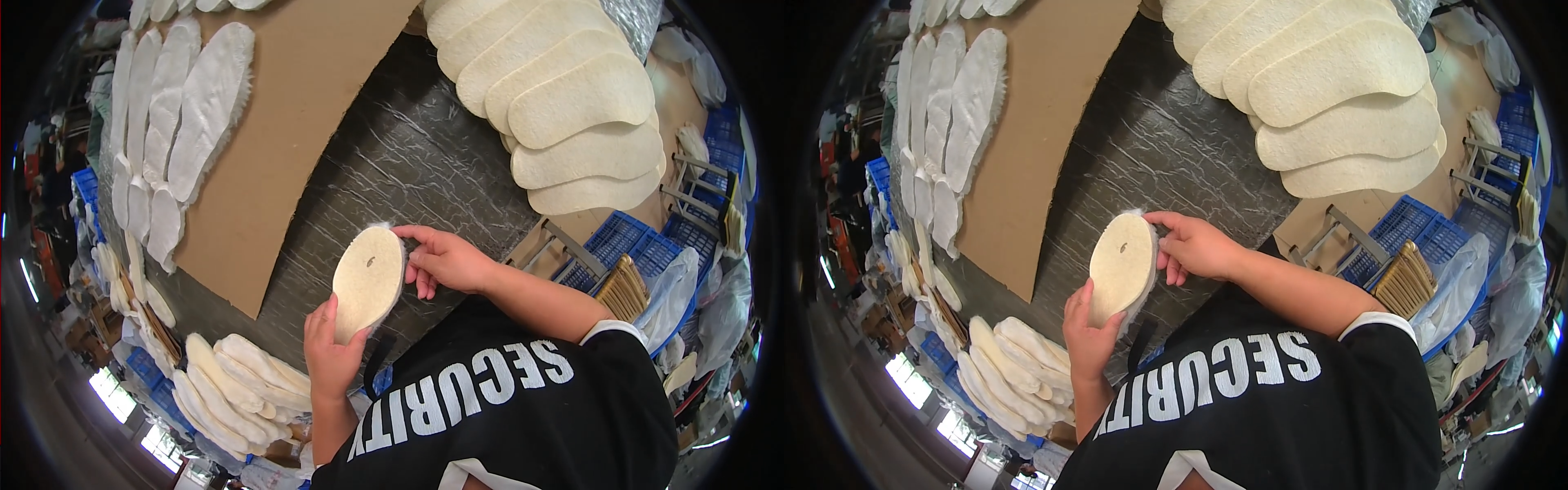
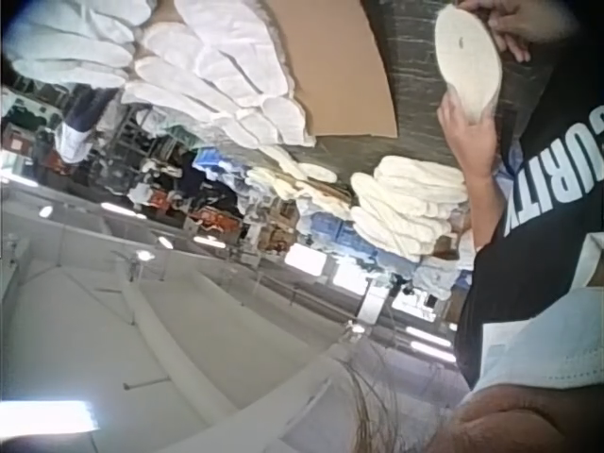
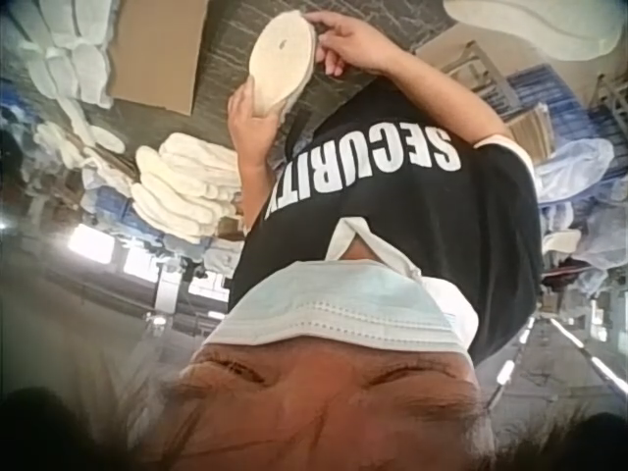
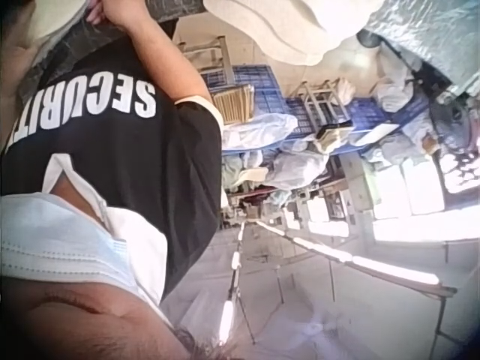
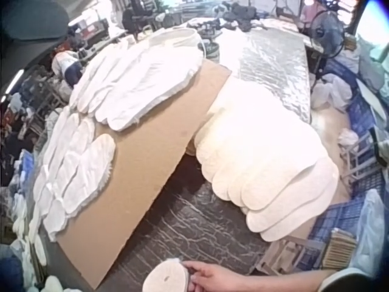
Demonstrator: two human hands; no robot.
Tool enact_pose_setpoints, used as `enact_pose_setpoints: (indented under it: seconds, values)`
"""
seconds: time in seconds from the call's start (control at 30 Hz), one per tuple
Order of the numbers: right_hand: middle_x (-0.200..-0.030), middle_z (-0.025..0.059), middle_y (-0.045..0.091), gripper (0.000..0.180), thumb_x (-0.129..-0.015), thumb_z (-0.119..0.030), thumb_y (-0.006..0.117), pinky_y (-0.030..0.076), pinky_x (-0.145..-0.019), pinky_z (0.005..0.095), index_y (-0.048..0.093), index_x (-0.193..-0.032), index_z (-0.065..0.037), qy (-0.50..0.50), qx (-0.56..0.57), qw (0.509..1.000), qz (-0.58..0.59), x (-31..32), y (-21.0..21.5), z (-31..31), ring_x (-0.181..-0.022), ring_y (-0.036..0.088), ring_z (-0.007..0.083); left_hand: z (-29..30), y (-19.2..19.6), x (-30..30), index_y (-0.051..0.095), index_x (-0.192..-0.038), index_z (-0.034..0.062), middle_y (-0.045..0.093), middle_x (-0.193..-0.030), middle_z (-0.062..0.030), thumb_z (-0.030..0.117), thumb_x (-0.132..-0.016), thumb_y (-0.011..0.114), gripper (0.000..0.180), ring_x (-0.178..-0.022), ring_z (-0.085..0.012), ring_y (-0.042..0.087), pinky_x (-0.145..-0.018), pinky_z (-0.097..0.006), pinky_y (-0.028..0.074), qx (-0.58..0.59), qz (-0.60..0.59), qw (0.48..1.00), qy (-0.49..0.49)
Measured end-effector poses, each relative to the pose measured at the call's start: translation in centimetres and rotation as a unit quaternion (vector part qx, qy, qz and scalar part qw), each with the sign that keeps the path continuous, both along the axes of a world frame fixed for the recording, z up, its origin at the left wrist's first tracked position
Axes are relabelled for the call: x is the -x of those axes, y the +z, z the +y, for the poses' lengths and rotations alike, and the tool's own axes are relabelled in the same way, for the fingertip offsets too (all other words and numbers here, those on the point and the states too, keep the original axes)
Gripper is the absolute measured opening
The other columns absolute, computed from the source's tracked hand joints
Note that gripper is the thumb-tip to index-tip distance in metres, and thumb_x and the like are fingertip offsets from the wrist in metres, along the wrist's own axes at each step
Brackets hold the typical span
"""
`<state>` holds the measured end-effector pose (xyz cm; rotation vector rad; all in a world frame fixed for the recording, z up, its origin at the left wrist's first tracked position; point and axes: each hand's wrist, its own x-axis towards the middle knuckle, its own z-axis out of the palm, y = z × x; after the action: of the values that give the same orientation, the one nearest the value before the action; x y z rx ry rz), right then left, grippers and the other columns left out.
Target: The recorder is attaching a white furry lining to beige shoe insole bases at a factory workstation.
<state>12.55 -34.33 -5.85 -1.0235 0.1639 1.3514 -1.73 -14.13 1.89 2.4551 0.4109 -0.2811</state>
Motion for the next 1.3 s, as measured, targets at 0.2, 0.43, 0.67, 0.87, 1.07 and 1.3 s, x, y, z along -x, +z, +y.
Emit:
enact_pose_setpoints:
  seconds: [0.2, 0.43, 0.67, 0.87, 1.07, 1.3]
  values:
    - [-0.082, 0.0105, 0.059, 0.050, -0.093, -0.002, 0.038, 0.053, -0.054, 0.0282, 0.032, -0.143, -0.005, -0.003, -0.010, 1.000, 0.000, 0.1, -0.2, -0.1, -0.060, 0.062, 0.0164, -0.4, -0.2, 0.0, 0.052, -0.126, -0.0030, 0.058, -0.118, -0.0183, 0.006, -0.059, 0.081, 0.073, -0.107, -0.0328, 0.055, -0.095, -0.040, 0.042, -0.014, 0.009, 1.000, -0.009]
    - [-0.083, 0.0126, 0.060, 0.053, -0.091, -0.001, 0.037, 0.054, -0.055, 0.0306, 0.030, -0.144, -0.004, 0.000, -0.016, 1.000, -0.004, 0.0, -0.4, -0.2, -0.061, 0.063, 0.0188, -1.1, -0.7, 0.2, 0.047, -0.129, -0.0034, 0.056, -0.118, -0.0194, 0.012, -0.058, 0.085, 0.081, -0.107, -0.0367, 0.053, -0.092, -0.042, 0.043, -0.037, 0.015, 0.999, -0.013]
    - [-0.082, 0.0100, 0.059, 0.050, -0.094, -0.001, 0.036, 0.053, -0.055, 0.0276, 0.030, -0.143, -0.004, 0.001, -0.013, 1.000, 0.000, -0.1, -0.1, 0.0, -0.060, 0.061, 0.0158, -1.3, -1.2, 0.3, 0.044, -0.132, -0.0047, 0.052, -0.124, -0.0198, 0.008, -0.058, 0.083, 0.084, -0.112, -0.0344, 0.053, -0.095, -0.039, 0.043, -0.042, 0.046, 0.998, 0.010]
    - [-0.082, 0.0099, 0.059, 0.051, -0.093, 0.000, 0.038, 0.053, -0.056, 0.0272, 0.029, -0.144, -0.005, 0.000, -0.011, 1.000, 0.001, 0.0, -0.3, -0.1, -0.061, 0.062, 0.0158, -1.6, -1.4, 0.1, 0.044, -0.132, -0.0045, 0.052, -0.123, -0.0191, 0.008, -0.058, 0.084, 0.085, -0.111, -0.0347, 0.053, -0.094, -0.039, 0.044, -0.044, 0.051, 0.998, 0.018]
    - [-0.085, 0.0084, 0.059, 0.054, -0.089, -0.002, 0.054, 0.051, -0.055, 0.0272, 0.036, -0.139, -0.004, -0.033, 0.040, 0.991, -0.124, 0.5, 0.9, -0.3, -0.062, 0.060, 0.0148, -1.5, -1.7, 0.4, 0.044, -0.132, -0.0033, 0.053, -0.122, -0.0191, 0.010, -0.057, 0.085, 0.086, -0.110, -0.0355, 0.054, -0.093, -0.040, 0.044, -0.043, 0.049, 0.998, 0.024]
    - [-0.143, 0.0099, 0.040, 0.092, -0.055, -0.031, 0.084, 0.020, -0.111, 0.0561, 0.045, -0.137, -0.017, 0.214, -0.016, 0.662, -0.718, 0.2, 2.7, 2.5, -0.139, 0.029, 0.0260, -1.4, -1.8, 0.5, 0.045, -0.132, -0.0010, 0.053, -0.123, -0.0183, 0.015, -0.056, 0.085, 0.087, -0.110, -0.0365, 0.052, -0.092, -0.041, 0.045, -0.040, 0.033, 0.999, 0.014]
